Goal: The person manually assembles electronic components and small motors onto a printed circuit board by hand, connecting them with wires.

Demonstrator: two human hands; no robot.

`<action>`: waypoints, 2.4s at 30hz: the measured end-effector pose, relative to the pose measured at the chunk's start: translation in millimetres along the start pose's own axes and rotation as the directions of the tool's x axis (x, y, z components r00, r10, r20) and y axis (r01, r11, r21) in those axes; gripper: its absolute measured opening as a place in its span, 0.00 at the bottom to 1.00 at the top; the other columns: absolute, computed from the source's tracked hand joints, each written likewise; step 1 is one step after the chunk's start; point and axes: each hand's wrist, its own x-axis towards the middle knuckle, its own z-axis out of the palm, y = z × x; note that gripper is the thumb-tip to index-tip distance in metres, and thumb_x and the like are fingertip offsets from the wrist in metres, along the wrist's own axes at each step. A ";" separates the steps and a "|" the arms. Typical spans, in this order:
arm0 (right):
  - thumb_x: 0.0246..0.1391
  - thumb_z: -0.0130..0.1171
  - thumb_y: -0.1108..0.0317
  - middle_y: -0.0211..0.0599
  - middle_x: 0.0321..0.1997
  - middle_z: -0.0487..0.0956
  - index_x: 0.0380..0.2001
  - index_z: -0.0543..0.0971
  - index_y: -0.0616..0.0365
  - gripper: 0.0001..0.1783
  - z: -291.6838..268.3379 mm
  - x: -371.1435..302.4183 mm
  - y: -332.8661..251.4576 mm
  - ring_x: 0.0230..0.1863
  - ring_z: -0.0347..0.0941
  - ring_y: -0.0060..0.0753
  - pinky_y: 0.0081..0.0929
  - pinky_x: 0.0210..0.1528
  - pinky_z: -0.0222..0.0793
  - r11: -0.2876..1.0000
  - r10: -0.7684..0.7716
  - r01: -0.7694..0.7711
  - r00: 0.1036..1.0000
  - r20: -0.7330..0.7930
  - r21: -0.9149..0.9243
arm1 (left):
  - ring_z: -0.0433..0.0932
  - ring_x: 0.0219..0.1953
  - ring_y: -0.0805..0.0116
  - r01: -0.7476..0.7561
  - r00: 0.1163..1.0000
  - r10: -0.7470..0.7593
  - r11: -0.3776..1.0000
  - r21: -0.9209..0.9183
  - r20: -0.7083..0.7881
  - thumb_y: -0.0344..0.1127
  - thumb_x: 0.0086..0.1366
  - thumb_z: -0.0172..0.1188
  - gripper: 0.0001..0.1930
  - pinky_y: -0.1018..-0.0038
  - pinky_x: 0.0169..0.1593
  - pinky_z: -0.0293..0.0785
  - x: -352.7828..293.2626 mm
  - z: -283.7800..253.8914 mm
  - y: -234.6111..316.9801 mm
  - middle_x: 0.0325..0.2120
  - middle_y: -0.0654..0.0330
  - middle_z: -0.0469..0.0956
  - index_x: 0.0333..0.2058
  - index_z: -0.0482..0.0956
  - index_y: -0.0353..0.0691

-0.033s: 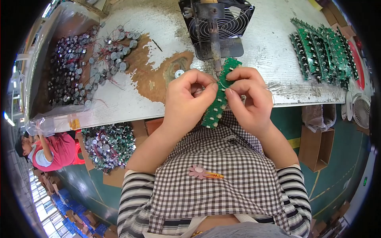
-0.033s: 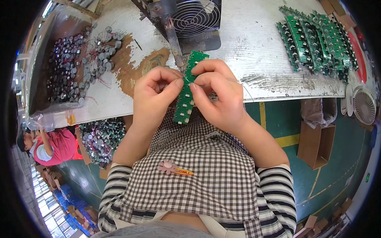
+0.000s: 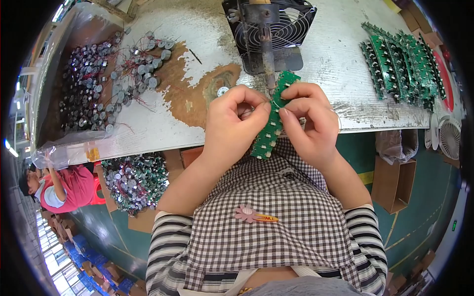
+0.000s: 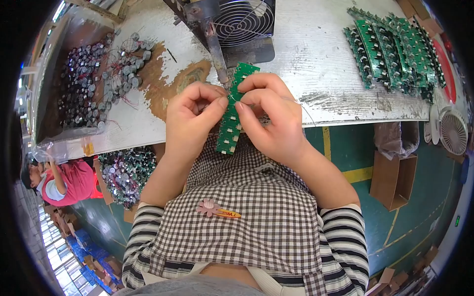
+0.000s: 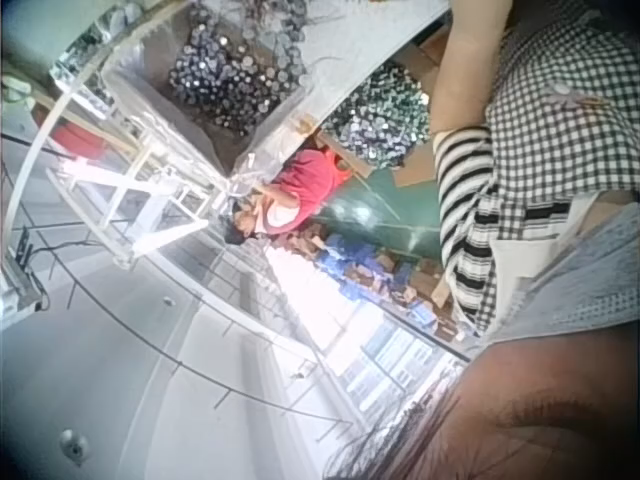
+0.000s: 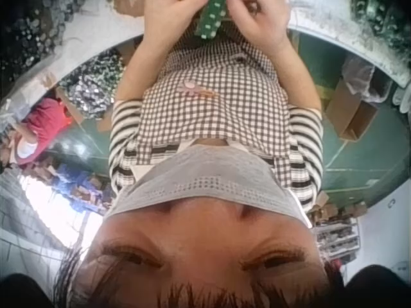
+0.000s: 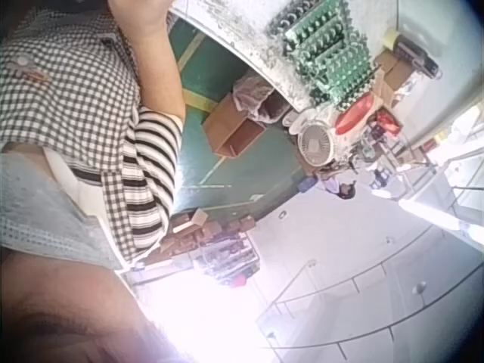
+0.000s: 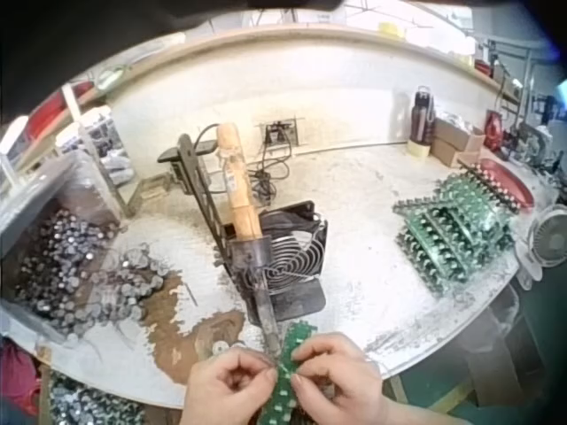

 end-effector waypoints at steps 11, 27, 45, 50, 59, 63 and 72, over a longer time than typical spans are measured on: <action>0.45 0.60 0.84 0.45 0.39 0.74 0.27 0.74 0.66 0.06 7.0 0.8 -3.1 0.28 0.74 0.26 0.16 0.25 0.74 1.000 -0.011 0.011 1.000 -0.019 0.007 | 0.71 0.29 0.83 -0.040 0.999 0.041 0.995 0.092 -0.009 0.24 0.57 0.60 0.04 0.87 0.32 0.66 0.3 -4.9 -1.6 0.31 0.63 0.76 0.30 0.74 0.33; 0.54 0.53 0.83 0.42 0.38 0.75 0.29 0.72 0.67 0.02 -3.9 -5.1 5.1 0.27 0.71 0.18 0.14 0.26 0.71 0.967 0.193 -0.161 0.969 -0.155 0.198 | 0.75 0.37 0.64 -0.125 0.696 0.674 0.453 0.883 -0.248 0.25 0.51 0.63 0.16 0.71 0.39 0.70 -5.9 -138.1 22.1 0.35 0.59 0.74 0.41 0.80 0.41; 0.58 0.52 0.78 0.41 0.40 0.74 0.30 0.70 0.66 0.03 3.0 -6.3 9.3 0.28 0.69 0.16 0.12 0.27 0.71 0.941 0.250 -0.216 0.962 -0.105 0.262 | 0.78 0.38 0.66 -0.437 0.311 0.855 0.517 0.736 -0.416 0.32 0.70 0.47 0.11 0.74 0.42 0.78 37.4 -186.2 3.9 0.36 0.54 0.77 0.41 0.74 0.31; 0.58 0.52 0.79 0.41 0.40 0.73 0.30 0.70 0.66 0.03 2.1 -6.8 10.3 0.28 0.69 0.16 0.12 0.27 0.71 0.940 0.249 -0.211 0.962 -0.115 0.267 | 0.77 0.20 0.66 -0.616 0.365 0.759 0.631 0.472 -0.538 0.39 0.73 0.37 0.13 0.78 0.28 0.74 30.2 -130.2 21.9 0.28 0.48 0.78 0.39 0.65 0.34; 0.55 0.53 0.81 0.41 0.40 0.73 0.30 0.71 0.67 0.02 2.2 -6.0 11.3 0.28 0.69 0.17 0.13 0.27 0.71 0.954 0.201 -0.172 0.975 -0.097 0.245 | 0.63 0.15 0.80 -0.246 0.732 0.436 0.885 0.395 -0.523 0.41 0.71 0.45 0.15 0.80 0.19 0.57 41.6 -92.0 -20.9 0.14 0.67 0.68 0.30 0.72 0.37; 0.54 0.55 0.82 0.41 0.40 0.73 0.28 0.72 0.67 0.03 2.0 -5.4 9.3 0.28 0.70 0.18 0.13 0.28 0.71 0.971 0.167 -0.150 0.983 -0.081 0.187 | 0.75 0.20 0.70 -0.092 0.802 0.410 0.803 0.589 -0.434 0.37 0.69 0.47 0.13 0.73 0.26 0.68 44.9 -87.5 -22.0 0.17 0.62 0.75 0.29 0.72 0.36; 0.57 0.49 0.78 0.47 0.44 0.71 0.29 0.66 0.64 0.04 -6.0 -9.8 12.5 0.31 0.72 0.20 0.16 0.33 0.72 0.906 0.206 -0.181 0.978 -0.025 0.382 | 0.70 0.30 0.81 -0.149 0.938 0.186 0.978 0.145 -0.291 0.32 0.65 0.53 0.07 0.81 0.33 0.66 9.6 -75.5 9.3 0.28 0.67 0.75 0.34 0.76 0.35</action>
